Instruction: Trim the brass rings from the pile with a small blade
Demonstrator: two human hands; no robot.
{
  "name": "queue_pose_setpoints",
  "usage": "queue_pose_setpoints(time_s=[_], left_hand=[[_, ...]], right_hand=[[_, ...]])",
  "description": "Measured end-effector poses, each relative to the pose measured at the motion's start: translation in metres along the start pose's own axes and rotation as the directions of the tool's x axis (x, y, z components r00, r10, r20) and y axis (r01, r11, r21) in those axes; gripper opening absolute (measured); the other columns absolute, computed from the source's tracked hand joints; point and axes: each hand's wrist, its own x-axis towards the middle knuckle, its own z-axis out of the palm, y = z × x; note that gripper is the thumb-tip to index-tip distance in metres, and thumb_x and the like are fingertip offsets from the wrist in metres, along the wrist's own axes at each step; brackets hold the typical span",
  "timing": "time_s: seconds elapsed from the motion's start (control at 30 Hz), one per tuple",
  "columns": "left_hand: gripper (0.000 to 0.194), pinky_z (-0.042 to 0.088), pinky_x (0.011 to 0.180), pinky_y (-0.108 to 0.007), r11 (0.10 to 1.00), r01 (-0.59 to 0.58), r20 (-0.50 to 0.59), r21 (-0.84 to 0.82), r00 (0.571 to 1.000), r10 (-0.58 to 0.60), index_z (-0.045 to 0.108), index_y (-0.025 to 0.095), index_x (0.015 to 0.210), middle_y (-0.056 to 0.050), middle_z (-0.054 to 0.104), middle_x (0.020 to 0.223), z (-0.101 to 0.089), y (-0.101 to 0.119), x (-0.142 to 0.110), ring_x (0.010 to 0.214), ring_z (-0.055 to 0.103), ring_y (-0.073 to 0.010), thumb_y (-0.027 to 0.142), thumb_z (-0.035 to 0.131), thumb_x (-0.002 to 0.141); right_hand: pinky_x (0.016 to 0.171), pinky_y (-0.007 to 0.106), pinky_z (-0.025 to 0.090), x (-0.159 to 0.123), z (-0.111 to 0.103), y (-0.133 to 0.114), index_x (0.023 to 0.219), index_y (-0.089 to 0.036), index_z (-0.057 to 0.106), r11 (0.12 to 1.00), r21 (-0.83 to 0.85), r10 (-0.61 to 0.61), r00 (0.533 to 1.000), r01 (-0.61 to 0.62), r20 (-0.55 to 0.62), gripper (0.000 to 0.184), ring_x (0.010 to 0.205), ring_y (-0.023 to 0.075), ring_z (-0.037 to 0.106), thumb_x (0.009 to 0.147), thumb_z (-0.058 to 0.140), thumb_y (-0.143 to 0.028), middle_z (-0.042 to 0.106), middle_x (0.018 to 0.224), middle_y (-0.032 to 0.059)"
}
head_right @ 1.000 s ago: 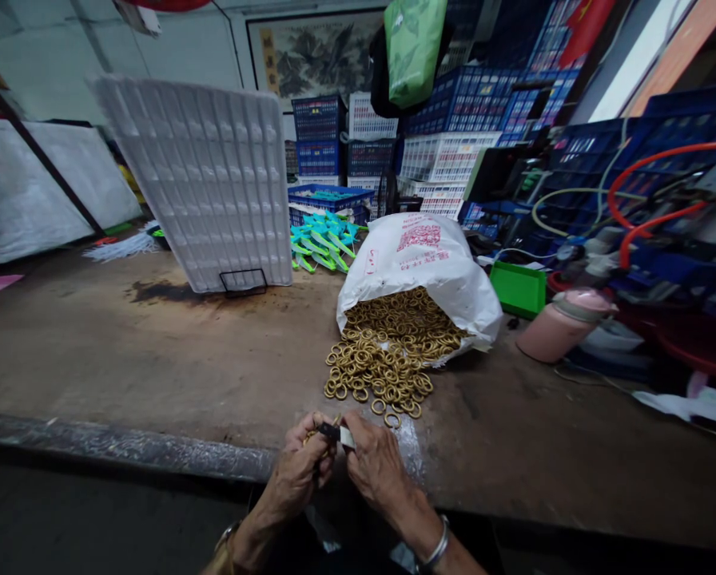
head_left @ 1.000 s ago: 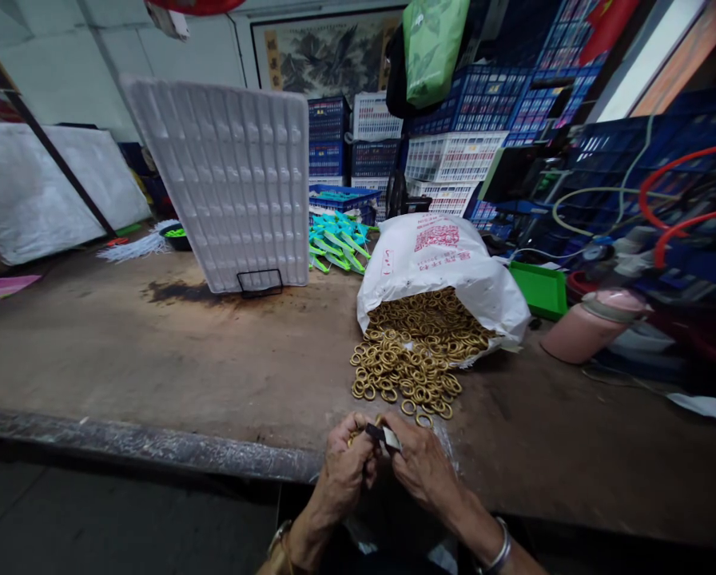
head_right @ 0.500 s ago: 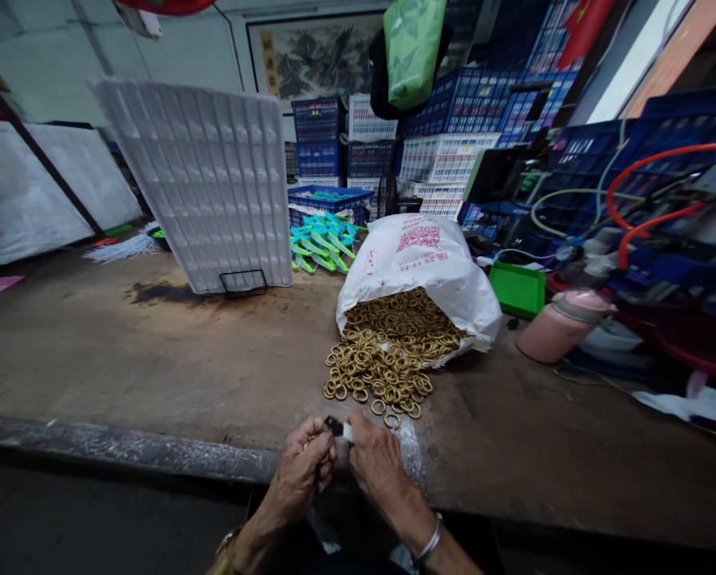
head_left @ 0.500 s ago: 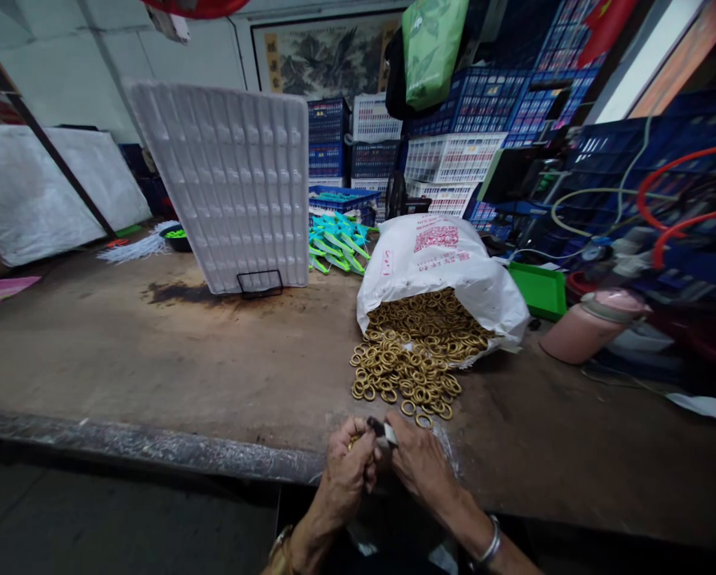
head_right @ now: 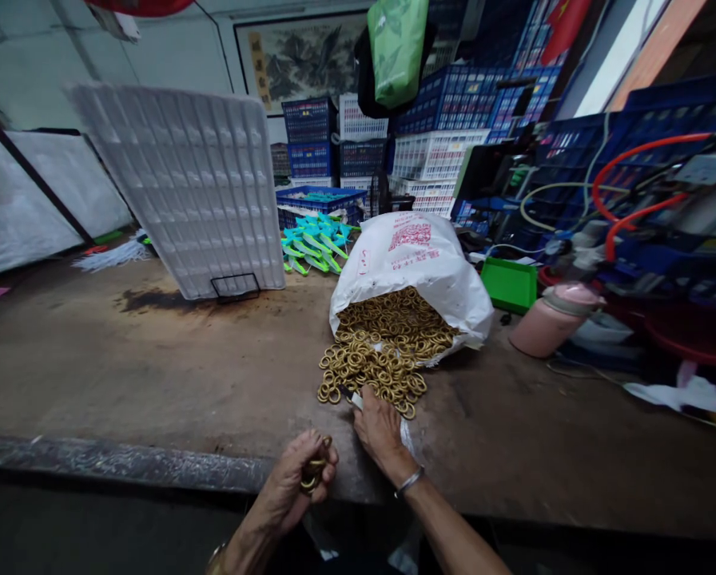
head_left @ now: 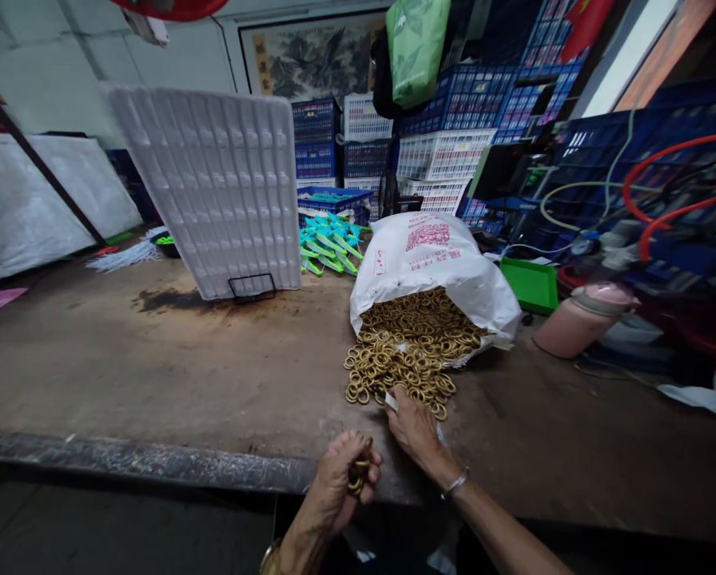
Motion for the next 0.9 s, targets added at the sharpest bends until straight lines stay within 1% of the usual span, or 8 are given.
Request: queue_pose_setpoints(time_s=[0.07, 0.17, 0.27, 0.43, 0.6, 0.7, 0.8, 0.9], left_hand=[[0.027, 0.028, 0.033, -0.014, 1.000, 0.001, -0.008, -0.002, 1.000, -0.001, 0.049, 0.013, 0.071, -0.002, 0.055, 0.067, 0.000, 0.002, 0.001, 0.046, 0.045, -0.0057, 0.039, 0.058, 0.072], [0.024, 0.028, 0.033, -0.014, 1.000, 0.003, 0.010, -0.029, 1.000, -0.003, 0.047, 0.015, 0.071, -0.001, 0.054, 0.065, 0.001, 0.003, 0.002, 0.045, 0.045, -0.0059, 0.036, 0.057, 0.073], [0.021, 0.027, 0.033, -0.014, 0.998, 0.011, 0.041, -0.059, 0.999, -0.009, 0.044, 0.017, 0.075, 0.000, 0.055, 0.064, 0.002, 0.004, 0.004, 0.045, 0.046, -0.0065, 0.034, 0.057, 0.073], [0.024, 0.027, 0.033, -0.013, 0.996, 0.039, 0.068, -0.075, 0.997, -0.034, 0.049, 0.016, 0.085, 0.000, 0.055, 0.065, 0.001, 0.005, 0.008, 0.046, 0.048, -0.0070, 0.027, 0.061, 0.068], [0.018, 0.030, 0.035, -0.014, 0.993, 0.044, 0.072, -0.105, 0.997, -0.037, 0.051, 0.013, 0.077, -0.003, 0.056, 0.071, -0.006, 0.003, 0.010, 0.053, 0.050, -0.0078, 0.025, 0.062, 0.067], [0.019, 0.029, 0.036, -0.013, 0.992, 0.036, 0.045, -0.122, 0.999, -0.030, 0.048, 0.014, 0.072, -0.004, 0.057, 0.074, -0.010, 0.001, 0.012, 0.055, 0.051, -0.0073, 0.025, 0.063, 0.066], [0.025, 0.025, 0.035, -0.012, 0.995, 0.021, -0.008, -0.099, 1.000, -0.022, 0.045, 0.015, 0.069, 0.001, 0.053, 0.067, -0.012, -0.002, 0.015, 0.050, 0.047, -0.0050, 0.027, 0.066, 0.064], [0.031, 0.019, 0.033, -0.012, 1.000, -0.007, -0.088, -0.022, 0.996, 0.005, 0.042, 0.017, 0.070, 0.006, 0.046, 0.057, -0.011, -0.006, 0.021, 0.039, 0.036, -0.0019, 0.035, 0.066, 0.064]], right_hand=[[0.051, 0.024, 0.023, 0.005, -0.003, -0.004, 0.090, -0.017, 0.049, 0.997, -0.064, 0.045, 0.999, -0.044, 0.012, 0.013, 0.062, 0.0173, 0.059, 0.082, 0.041, -0.024, 0.064, 0.071, 0.0066], [0.051, 0.024, 0.024, 0.010, -0.001, -0.005, 0.091, -0.017, 0.049, 0.994, -0.104, 0.042, 0.999, -0.042, 0.002, 0.016, 0.064, 0.0180, 0.060, 0.083, 0.039, -0.025, 0.064, 0.071, 0.0067], [0.051, 0.025, 0.024, 0.013, 0.003, -0.003, 0.091, -0.017, 0.050, 0.995, -0.094, 0.043, 0.999, -0.042, 0.004, 0.015, 0.066, 0.0185, 0.061, 0.082, 0.040, -0.024, 0.065, 0.072, 0.0061], [0.051, 0.025, 0.023, 0.010, 0.002, 0.001, 0.089, -0.019, 0.050, 0.999, -0.045, 0.027, 0.999, -0.025, 0.032, 0.013, 0.065, 0.0179, 0.060, 0.078, 0.042, -0.019, 0.064, 0.072, 0.0047], [0.054, 0.023, 0.026, 0.001, 0.006, 0.011, 0.084, -0.020, 0.049, 0.990, 0.114, -0.083, 0.996, 0.085, -0.015, 0.014, 0.061, 0.0138, 0.056, 0.075, 0.041, -0.013, 0.061, 0.067, 0.0016], [0.055, 0.022, 0.028, -0.004, 0.010, 0.018, 0.082, -0.020, 0.048, 0.967, 0.227, -0.108, 0.993, 0.116, -0.046, 0.014, 0.059, 0.0125, 0.054, 0.075, 0.039, -0.012, 0.059, 0.066, 0.0002], [0.055, 0.021, 0.031, -0.011, 0.008, 0.018, 0.081, -0.021, 0.047, 0.924, 0.357, -0.130, 0.990, 0.139, -0.049, 0.010, 0.058, 0.0128, 0.053, 0.076, 0.039, -0.017, 0.058, 0.067, -0.0004], [0.057, 0.022, 0.035, -0.019, 0.000, 0.011, 0.078, -0.021, 0.047, 0.866, 0.473, -0.158, 0.986, 0.161, -0.045, 0.009, 0.062, 0.0138, 0.054, 0.080, 0.039, -0.024, 0.058, 0.068, 0.0000]])
